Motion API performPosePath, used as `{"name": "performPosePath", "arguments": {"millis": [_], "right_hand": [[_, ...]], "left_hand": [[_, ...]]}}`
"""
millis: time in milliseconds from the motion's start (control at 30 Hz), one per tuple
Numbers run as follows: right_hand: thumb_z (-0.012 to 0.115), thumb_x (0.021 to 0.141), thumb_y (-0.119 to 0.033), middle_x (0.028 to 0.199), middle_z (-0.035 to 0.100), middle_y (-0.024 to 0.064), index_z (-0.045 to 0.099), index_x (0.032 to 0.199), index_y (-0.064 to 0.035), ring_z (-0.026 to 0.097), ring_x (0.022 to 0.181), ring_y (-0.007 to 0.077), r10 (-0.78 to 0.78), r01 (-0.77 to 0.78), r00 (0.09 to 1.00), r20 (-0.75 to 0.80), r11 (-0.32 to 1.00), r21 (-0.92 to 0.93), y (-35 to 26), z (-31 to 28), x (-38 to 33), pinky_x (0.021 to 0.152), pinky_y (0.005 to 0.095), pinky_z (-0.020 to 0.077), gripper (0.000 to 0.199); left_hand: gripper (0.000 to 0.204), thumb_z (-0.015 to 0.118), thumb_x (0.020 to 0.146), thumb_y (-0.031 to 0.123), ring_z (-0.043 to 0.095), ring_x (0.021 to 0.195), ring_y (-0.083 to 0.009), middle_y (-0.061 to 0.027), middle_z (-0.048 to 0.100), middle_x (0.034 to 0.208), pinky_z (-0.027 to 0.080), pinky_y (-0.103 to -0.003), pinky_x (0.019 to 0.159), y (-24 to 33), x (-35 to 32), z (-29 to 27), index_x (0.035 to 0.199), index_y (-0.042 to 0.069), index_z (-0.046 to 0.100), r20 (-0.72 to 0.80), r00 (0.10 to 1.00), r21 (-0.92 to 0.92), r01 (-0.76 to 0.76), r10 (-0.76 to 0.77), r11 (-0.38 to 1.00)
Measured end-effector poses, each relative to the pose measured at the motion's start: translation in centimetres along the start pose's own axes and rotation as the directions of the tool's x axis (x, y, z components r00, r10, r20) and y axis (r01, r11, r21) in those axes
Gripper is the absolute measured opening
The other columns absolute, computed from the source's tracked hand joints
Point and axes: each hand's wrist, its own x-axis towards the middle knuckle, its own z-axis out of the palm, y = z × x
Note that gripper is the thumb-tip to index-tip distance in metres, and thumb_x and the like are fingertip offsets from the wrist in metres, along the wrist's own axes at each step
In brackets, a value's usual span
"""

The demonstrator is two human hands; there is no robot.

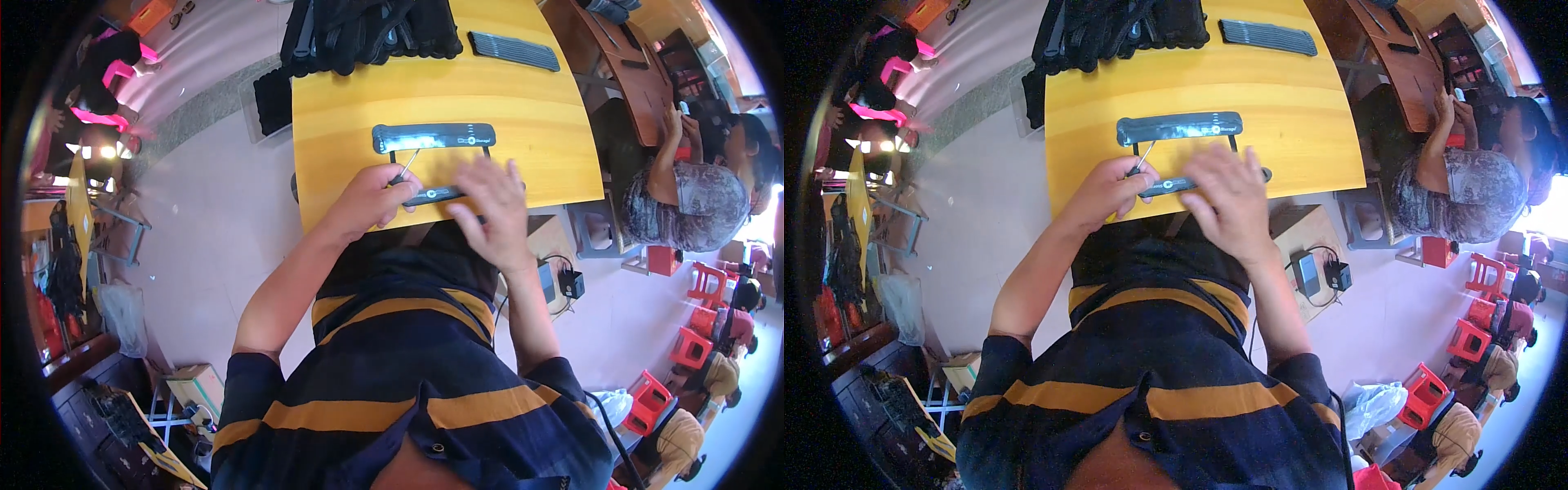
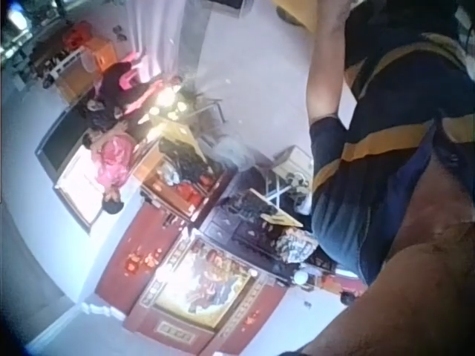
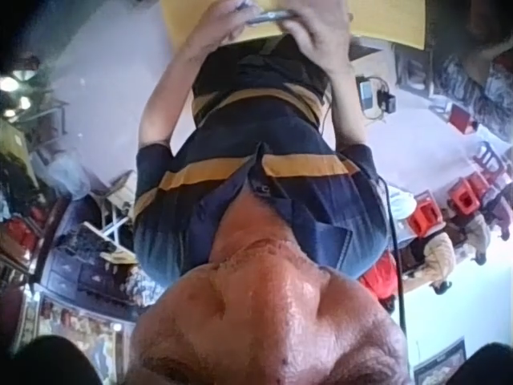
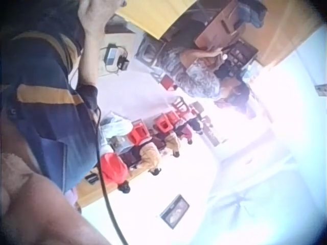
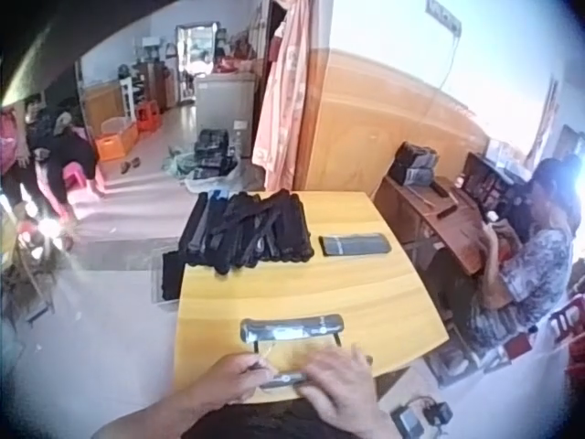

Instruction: Assembling plastic buckles and mounting components onto textile straps.

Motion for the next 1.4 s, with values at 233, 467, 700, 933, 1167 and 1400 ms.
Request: {"name": "performPosePath", "arguments": {"millis": [233, 467, 700, 933, 1167, 1400], "right_hand": [[0.075, 0.09, -0.014, 0.097, 0.074, 0.0088, 0.073, 0.107, -0.01, 0.072, 0.094, 0.0306, -0.087, 0.082, 0.964, 0.25, 0.996, 0.031, 1.0, 2.2, 0.3, 0.086, 0.0447, 0.0565, 0.018], [0.077, 0.088, -0.014, 0.097, 0.071, 0.0101, 0.074, 0.103, -0.007, 0.07, 0.092, 0.032, -0.061, 0.059, 0.974, 0.219, 0.998, 0.015, 1.7, 3.6, 0.5, 0.08, 0.0426, 0.0563, 0.017], [0.077, 0.086, -0.014, 0.096, 0.069, 0.0093, 0.074, 0.101, -0.0068, 0.067, 0.095, 0.0315, -0.048, 0.05, 0.973, 0.225, 0.999, -0.004, 1.6, 4.3, 0.5, 0.082, 0.0435, 0.0547, 0.018], [0.078, 0.086, -0.017, 0.095, 0.07, 0.0068, 0.074, 0.102, -0.009, 0.068, 0.095, 0.0299, -0.058, 0.058, 0.977, 0.204, 0.998, 0.004, 1.4, 4.8, 0.7, 0.084, 0.0428, 0.0533, 0.019], [0.079, 0.085, -0.014, 0.095, 0.071, 0.0084, 0.074, 0.101, -0.0077, 0.069, 0.093, 0.0304, -0.062, 0.054, 0.975, 0.211, 0.998, 0.044, 1.3, 5.4, 0.8, 0.082, 0.042, 0.0544, 0.017], [0.079, 0.082, -0.013, 0.092, 0.07, 0.006, 0.073, 0.095, -0.0097, 0.068, 0.091, 0.0295, -0.042, 0.029, 0.983, 0.181, 0.997, 0.078, 1.3, 5.6, 0.7, 0.081, 0.0418, 0.0545, 0.015]], "left_hand": [[0.026, 0.064, 0.101, 0.026, 0.048, 0.055, -0.0046, -0.0037, 0.066, 0.084, 0.037, -0.023, 0.048, 0.2, 0.5, -0.7, 0.11, 0.002, 0.067, 0.054, 0.996, 0.058, 0.071, -0.074, 0.996], [0.022, 0.055, 0.1, 0.015, 0.071, 0.086, -0.0341, -0.0182, 0.071, 0.092, 0.054, -0.046, 0.076, 1.5, -2.6, -0.5, 0.116, 0.005, 0.064, -0.126, 0.93, 0.859, -0.072, 0.345, 0.507], [0.026, 0.06, 0.096, 0.013, 0.07, 0.084, -0.0321, -0.0114, 0.068, 0.088, 0.055, -0.046, 0.07, 1.0, -4.5, 0.0, 0.12, 0.012, 0.069, 0.062, 0.907, 0.97, -0.154, 0.417, 0.189], [0.025, 0.061, 0.094, 0.013, 0.07, 0.078, -0.0319, -0.0101, 0.067, 0.081, 0.055, -0.046, 0.065, 0.5, -4.2, 0.1, 0.117, 0.011, 0.07, 0.067, 0.908, 0.98, -0.137, 0.413, 0.142], [0.02, 0.06, 0.094, 0.013, 0.07, 0.075, -0.0329, -0.0104, 0.065, 0.079, 0.055, -0.046, 0.063, 0.5, -4.0, -0.1, 0.111, 0.01, 0.069, 0.093, 0.888, 0.978, -0.166, 0.451, 0.125], [0.021, 0.06, 0.095, 0.014, 0.069, 0.074, -0.0311, -0.0096, 0.064, 0.08, 0.054, -0.045, 0.061, 0.7, -3.6, -0.4, 0.112, 0.011, 0.07, 0.13, 0.892, 0.981, -0.179, 0.433, 0.074]]}}
